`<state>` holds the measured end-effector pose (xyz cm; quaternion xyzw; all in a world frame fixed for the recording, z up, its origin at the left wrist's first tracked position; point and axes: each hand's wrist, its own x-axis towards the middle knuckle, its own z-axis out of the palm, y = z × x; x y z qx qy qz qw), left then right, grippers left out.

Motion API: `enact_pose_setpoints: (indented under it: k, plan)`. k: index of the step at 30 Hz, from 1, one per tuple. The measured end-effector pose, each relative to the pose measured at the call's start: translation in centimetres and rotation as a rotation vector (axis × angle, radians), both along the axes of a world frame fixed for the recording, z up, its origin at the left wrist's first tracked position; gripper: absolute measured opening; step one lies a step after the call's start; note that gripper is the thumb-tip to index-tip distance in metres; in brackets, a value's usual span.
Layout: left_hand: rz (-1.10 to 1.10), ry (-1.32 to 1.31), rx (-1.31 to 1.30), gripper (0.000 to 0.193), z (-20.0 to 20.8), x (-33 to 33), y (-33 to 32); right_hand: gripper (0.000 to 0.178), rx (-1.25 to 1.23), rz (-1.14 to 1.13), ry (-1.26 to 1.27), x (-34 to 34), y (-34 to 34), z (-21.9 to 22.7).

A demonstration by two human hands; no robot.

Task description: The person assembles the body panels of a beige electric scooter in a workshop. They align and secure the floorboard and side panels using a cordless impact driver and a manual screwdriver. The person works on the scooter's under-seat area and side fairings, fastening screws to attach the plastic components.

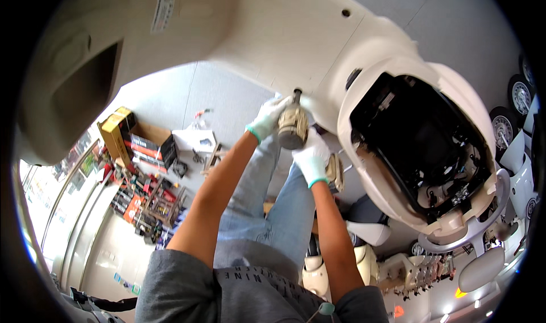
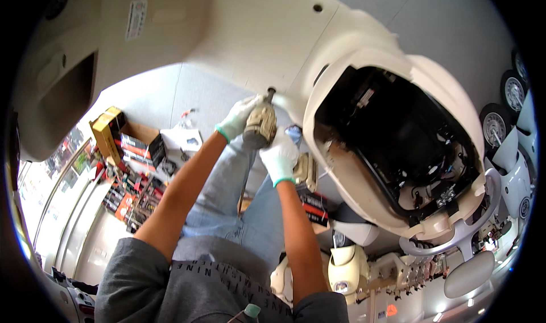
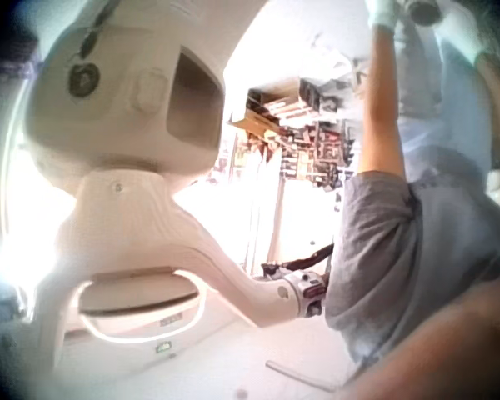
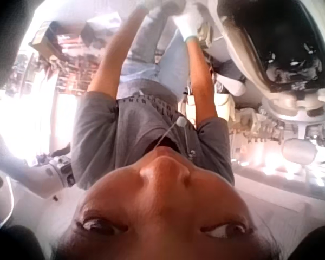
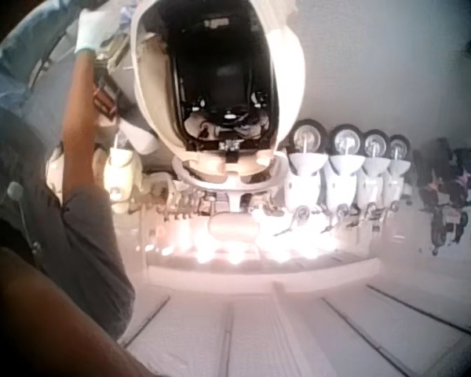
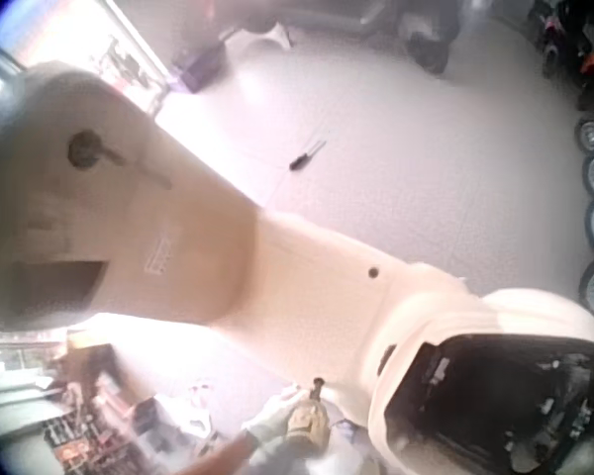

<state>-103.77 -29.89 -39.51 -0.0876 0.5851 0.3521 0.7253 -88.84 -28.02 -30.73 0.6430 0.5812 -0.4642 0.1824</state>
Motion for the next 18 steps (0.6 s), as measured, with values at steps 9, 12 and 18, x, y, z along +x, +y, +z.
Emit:
enact_pose_setpoints:
  k: [9, 12, 18]
  plan:
    - [0.081, -0.305, -0.152, 0.023, 0.4, 2.6, 1.4, 0.031, 0.107, -0.135, 0.098, 1.9, -2.6, 1.9]
    - [0.267, -0.332, -0.175, 0.016, 1.1, 4.2, 0.5, 0.040, 0.018, -0.142, 0.164, 3.5, -2.9, 3.5]
    - [0.481, -0.292, -0.046, 0.024, 8.1, 9.1, -0.2, 0.031, -0.818, -2.004, 0.867, 8.5, -5.6, 4.7]
